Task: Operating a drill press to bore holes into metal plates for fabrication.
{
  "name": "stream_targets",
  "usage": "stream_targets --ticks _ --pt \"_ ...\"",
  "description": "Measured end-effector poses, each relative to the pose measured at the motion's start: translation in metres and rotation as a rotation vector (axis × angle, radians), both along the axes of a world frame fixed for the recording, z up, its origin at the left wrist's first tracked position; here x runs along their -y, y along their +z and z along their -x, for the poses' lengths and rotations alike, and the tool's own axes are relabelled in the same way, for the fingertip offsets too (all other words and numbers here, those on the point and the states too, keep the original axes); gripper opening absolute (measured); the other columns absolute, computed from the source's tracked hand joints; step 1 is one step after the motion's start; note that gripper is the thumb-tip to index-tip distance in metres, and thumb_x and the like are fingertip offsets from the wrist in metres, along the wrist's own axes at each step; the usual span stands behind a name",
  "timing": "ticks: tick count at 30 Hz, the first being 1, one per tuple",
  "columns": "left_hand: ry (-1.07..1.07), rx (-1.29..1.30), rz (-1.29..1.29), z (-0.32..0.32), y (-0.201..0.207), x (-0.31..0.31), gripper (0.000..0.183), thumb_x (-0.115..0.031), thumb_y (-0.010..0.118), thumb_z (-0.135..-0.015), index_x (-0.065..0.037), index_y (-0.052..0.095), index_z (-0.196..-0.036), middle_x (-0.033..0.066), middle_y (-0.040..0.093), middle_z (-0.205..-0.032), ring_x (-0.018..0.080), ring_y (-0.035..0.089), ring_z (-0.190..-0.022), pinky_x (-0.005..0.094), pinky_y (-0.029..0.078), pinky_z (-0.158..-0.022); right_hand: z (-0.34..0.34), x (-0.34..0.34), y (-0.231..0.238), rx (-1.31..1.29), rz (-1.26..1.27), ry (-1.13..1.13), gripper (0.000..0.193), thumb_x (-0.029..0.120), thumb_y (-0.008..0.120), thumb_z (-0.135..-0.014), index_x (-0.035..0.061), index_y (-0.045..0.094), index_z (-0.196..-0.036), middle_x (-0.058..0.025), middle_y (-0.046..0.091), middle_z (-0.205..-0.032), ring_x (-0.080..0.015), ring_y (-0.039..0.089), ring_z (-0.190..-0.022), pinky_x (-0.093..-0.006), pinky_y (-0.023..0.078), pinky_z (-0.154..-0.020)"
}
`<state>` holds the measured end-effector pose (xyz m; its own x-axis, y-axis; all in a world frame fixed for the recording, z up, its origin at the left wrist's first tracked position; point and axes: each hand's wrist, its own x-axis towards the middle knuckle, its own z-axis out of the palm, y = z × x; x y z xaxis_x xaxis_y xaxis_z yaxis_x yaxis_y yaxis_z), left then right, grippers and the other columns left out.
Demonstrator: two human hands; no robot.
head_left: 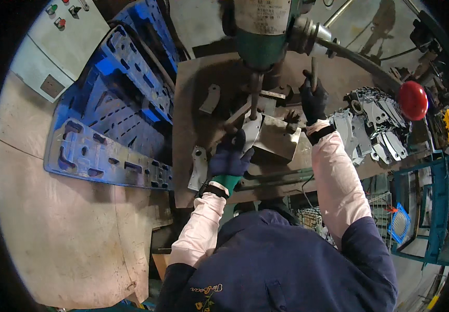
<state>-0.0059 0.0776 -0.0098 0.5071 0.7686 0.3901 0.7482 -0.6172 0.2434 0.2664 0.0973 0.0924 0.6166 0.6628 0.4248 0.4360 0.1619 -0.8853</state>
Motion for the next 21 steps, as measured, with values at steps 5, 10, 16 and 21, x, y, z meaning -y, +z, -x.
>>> stream_targets --ticks 5,10,16,21 --pt "0.020 0.008 0.049 -0.002 -0.003 -0.003 0.065 -0.043 0.064 -0.081 -0.018 0.045 -0.137 0.0084 0.055 -0.130 0.0279 0.054 -0.114 0.0383 0.044 -0.098 -0.015 -0.011 -0.010 0.109 0.004 -0.022 0.029 0.021 0.053 -0.093 0.0046 0.060 -0.117 -0.0115 0.065 -0.081 -0.0180 0.063 -0.069 -0.0337 0.050 -0.063" --pt "0.015 0.002 0.027 0.000 0.000 0.001 0.067 -0.047 0.060 -0.082 -0.019 0.041 -0.140 0.0100 0.055 -0.129 0.0322 0.053 -0.114 0.0427 0.048 -0.092 -0.058 -0.046 -0.038 0.405 -0.203 -0.068 0.029 0.017 0.051 -0.091 0.0059 0.061 -0.116 -0.0055 0.059 -0.081 -0.0149 0.057 -0.073 -0.0324 0.047 -0.066" --pt "0.038 -0.173 0.283 -0.001 0.011 -0.003 0.067 -0.047 0.058 -0.084 -0.021 0.038 -0.142 0.0148 0.054 -0.129 0.0367 0.053 -0.113 0.0464 0.048 -0.089 -0.135 -0.099 -0.027 0.405 -0.004 -0.006 0.035 0.015 0.052 -0.093 0.0091 0.049 -0.127 -0.0124 0.062 -0.088 -0.0257 0.060 -0.072 -0.0382 0.050 -0.067" --pt "0.032 -0.122 0.197 -0.003 0.015 -0.001 0.070 -0.050 0.053 -0.085 -0.022 0.031 -0.145 0.0214 0.052 -0.129 0.0396 0.054 -0.111 0.0468 0.048 -0.089 -0.144 -0.108 -0.016 0.627 -0.283 -0.088 0.022 0.016 0.058 -0.083 0.0054 0.063 -0.102 -0.0197 0.065 -0.088 -0.0395 0.063 -0.081 -0.0450 0.051 -0.065"
